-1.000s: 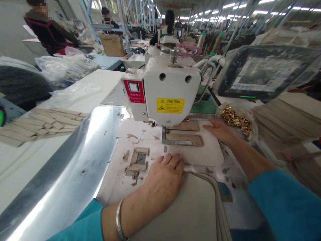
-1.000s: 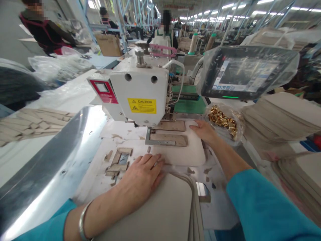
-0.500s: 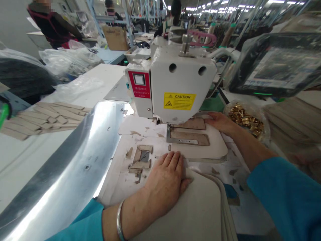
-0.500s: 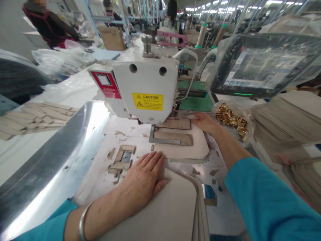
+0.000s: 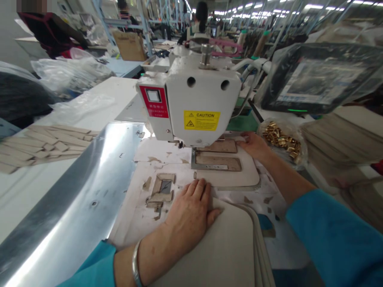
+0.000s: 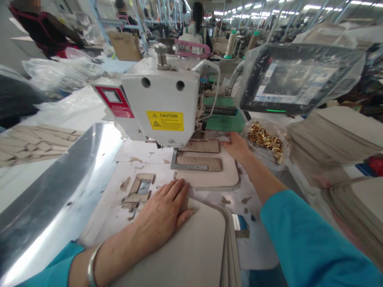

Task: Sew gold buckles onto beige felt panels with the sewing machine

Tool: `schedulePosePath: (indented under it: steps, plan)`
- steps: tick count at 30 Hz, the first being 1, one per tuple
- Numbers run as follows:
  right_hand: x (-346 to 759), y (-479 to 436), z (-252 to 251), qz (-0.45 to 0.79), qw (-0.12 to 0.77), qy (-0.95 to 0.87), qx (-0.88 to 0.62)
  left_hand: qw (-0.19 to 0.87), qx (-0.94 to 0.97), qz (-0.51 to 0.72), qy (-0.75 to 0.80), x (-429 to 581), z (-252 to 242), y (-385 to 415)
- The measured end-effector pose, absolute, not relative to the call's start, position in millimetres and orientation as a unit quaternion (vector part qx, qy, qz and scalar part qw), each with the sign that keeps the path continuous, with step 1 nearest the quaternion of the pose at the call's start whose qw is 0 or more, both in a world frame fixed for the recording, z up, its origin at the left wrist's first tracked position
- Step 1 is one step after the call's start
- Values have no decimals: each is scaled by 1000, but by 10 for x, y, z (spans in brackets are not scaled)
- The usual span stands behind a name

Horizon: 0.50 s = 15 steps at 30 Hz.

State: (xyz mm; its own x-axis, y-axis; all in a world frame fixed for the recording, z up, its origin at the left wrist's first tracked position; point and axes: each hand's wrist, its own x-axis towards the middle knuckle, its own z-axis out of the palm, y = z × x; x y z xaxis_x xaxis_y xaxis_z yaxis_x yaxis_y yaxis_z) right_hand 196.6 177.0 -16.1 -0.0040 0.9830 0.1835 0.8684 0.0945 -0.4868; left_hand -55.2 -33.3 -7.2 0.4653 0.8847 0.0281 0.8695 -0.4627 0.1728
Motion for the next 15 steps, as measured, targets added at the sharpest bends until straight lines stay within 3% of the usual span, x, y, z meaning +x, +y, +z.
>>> schedulePosePath:
  steps: [5, 8, 11, 15]
  plan:
    - [2212, 961, 29, 25, 266, -826, -496, 78, 851, 56, 516, -559, -60, -295]
    - [2304, 324, -73, 26, 168, -906, -387, 78, 853, 69, 512, -563, -79, -301]
    - [2302, -25, -264, -19, 110, -916, -385, 71, 853, 80, 511, -567, -85, -304]
    - [2247, -62, -385, -53, 99, -904, -413, 70, 854, 83, 509, -559, -63, -295]
